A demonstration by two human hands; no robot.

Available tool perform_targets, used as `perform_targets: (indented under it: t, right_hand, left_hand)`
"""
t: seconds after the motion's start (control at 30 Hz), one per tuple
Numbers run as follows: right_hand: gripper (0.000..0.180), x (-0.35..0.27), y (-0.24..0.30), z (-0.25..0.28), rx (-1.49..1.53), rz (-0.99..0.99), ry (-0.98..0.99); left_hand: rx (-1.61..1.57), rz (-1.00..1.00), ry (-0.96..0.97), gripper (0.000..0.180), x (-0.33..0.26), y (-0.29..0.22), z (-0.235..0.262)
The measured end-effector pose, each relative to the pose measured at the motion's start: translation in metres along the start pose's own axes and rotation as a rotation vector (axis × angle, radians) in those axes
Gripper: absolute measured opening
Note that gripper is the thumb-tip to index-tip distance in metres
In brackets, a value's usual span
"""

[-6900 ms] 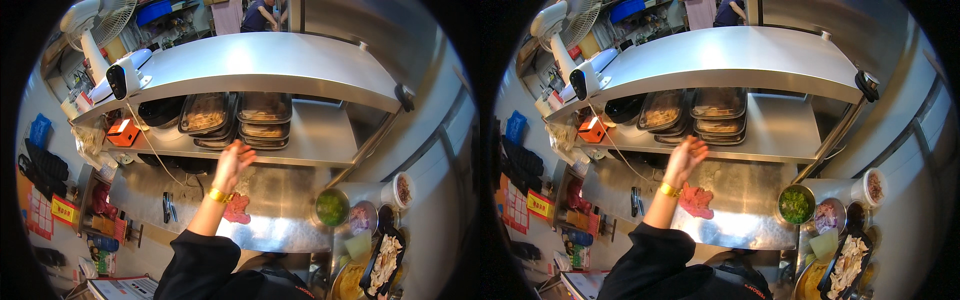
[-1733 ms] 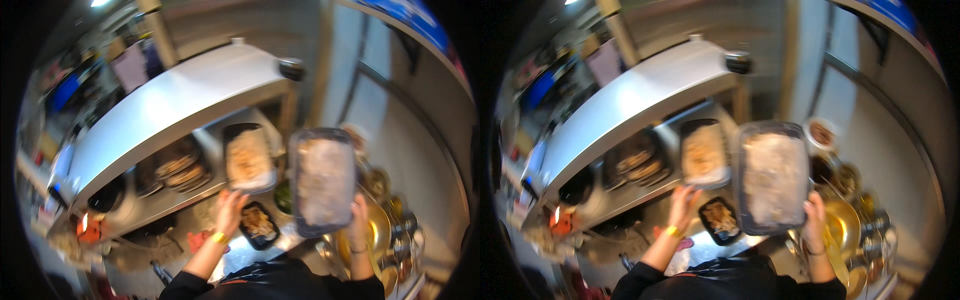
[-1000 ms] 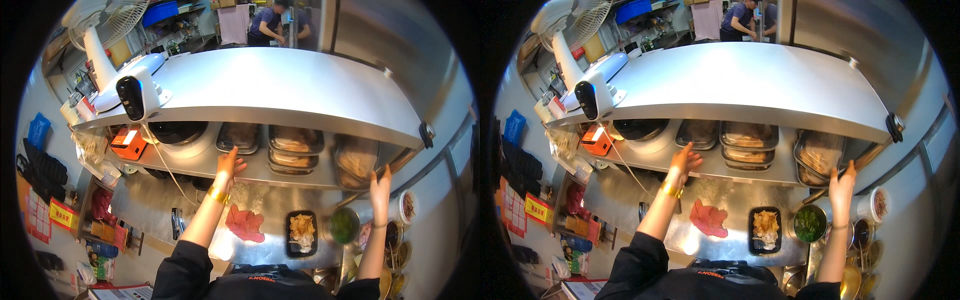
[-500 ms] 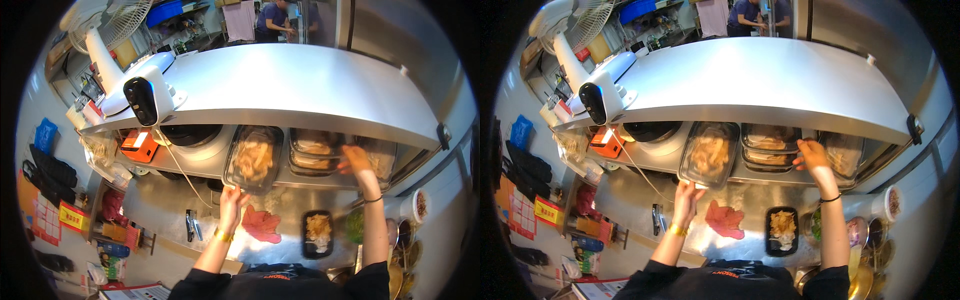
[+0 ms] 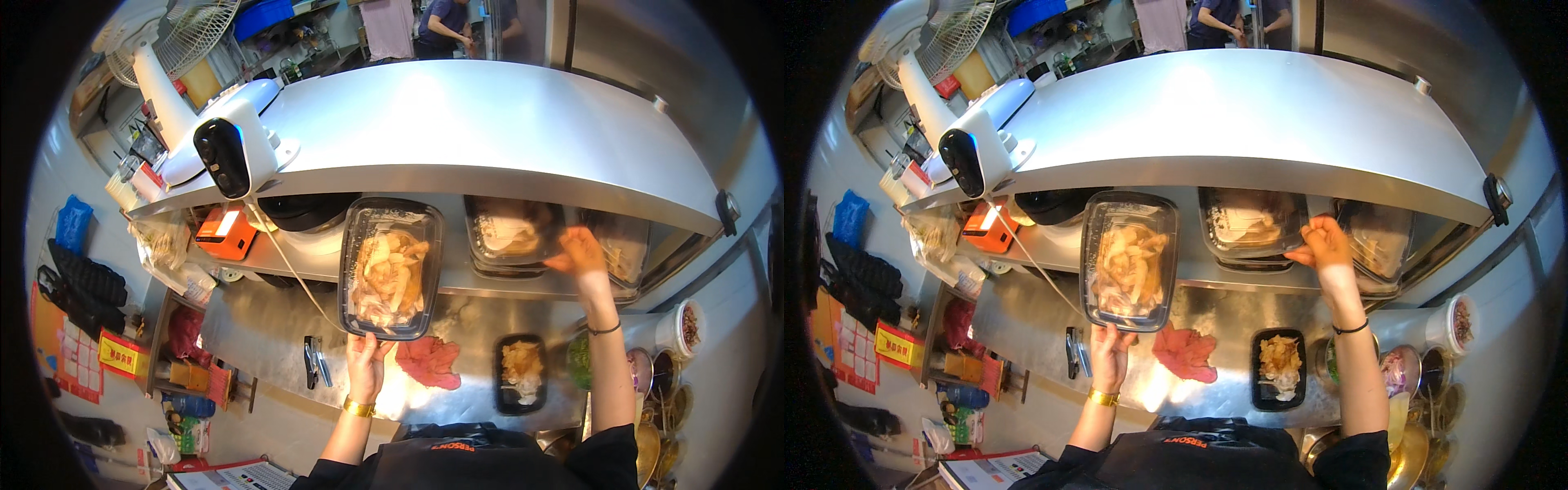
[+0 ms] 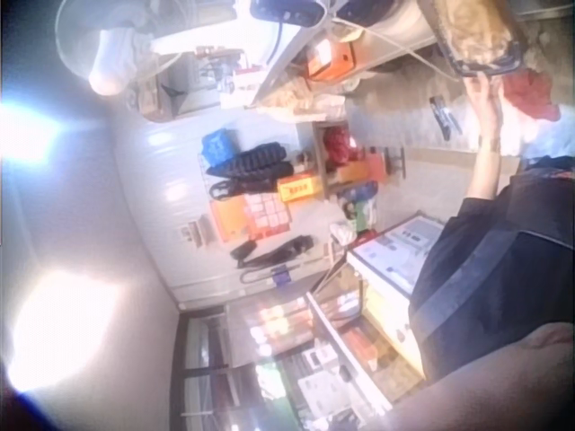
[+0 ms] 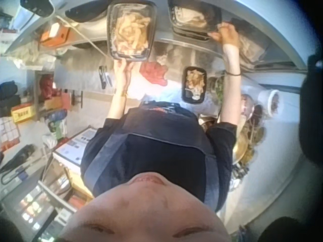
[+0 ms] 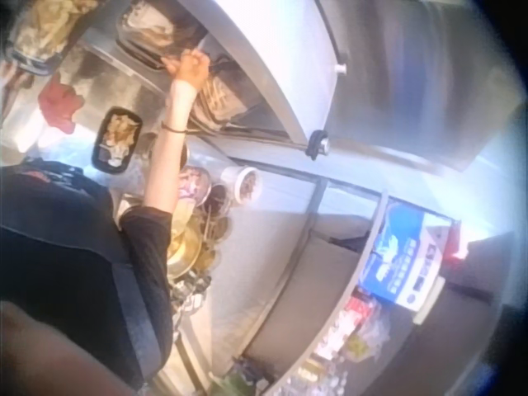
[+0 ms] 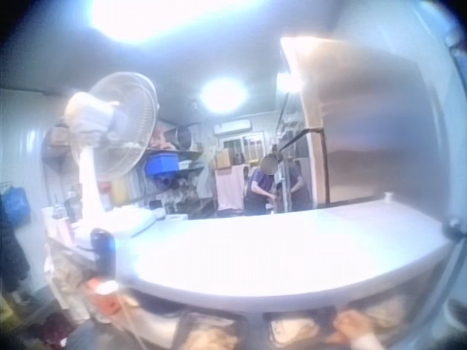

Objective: The person assembles a food tray by selecting various ingredients from a refrigerated display case and a prep station. They place items such as dumplings, meat, and vegetables into a black tray, then add sauces and condiments from bowls on the counter.

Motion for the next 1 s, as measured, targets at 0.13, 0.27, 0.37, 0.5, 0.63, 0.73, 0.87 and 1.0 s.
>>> perform_targets:
  t: [0.13,0.27,0.37,0.5,0.63,0.73,0.87,1.0]
  right_hand:
    - [0.006,-0.021,0.005,-0.013,-0.016,0.05,-0.006]
    - [0.007,-0.035,-0.014,-0.014,0.048,0.035,-0.046]
    - [0.007,-0.049,-0.026,-0.032,0.071,-0.016,-0.003]
    - [0.012,-0.063,-0.051,-0.053,0.125,0.003,0.114]
    - [0.01,-0.077,-0.072,-0.065,0.145,0.04,0.146]
    - [0.01,-0.09,-0.073,-0.071,0.128,0.038,0.142]
    - [0.011,-0.098,-0.078,-0.073,0.089,0.048,0.152]
    - [0.009,-0.101,-0.076,-0.079,0.188,0.023,0.161]
  left_hand:
    - [-0.016,-0.004,-0.015,0.022,0.004,0.002,-0.001]
    - [-0.015,0.015,-0.012,0.024,0.007,0.012,-0.001]
    - [-0.021,0.03,-0.014,0.025,0.007,0.02,0.002]
    - [-0.033,0.043,-0.061,0.019,0.008,0.028,0.002]
    - [-0.079,0.077,-0.063,0.019,0.011,0.038,0.008]
    - [-0.084,0.093,-0.056,0.022,0.014,0.036,0.0]
    - [-0.06,0.095,-0.035,0.025,0.021,0.033,-0.006]
    - [-0.025,0.149,-0.033,0.026,0.034,0.042,-0.003]
Point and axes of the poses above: each hand's wrist, its own x-axis towards the middle knuckle, its own z-axis out of the back of the hand, y = z × x, the point moved 8 cm from there along x, towards the middle knuckle, and after that the axes turned 12 degrees about -z, right-handed, at the moved point
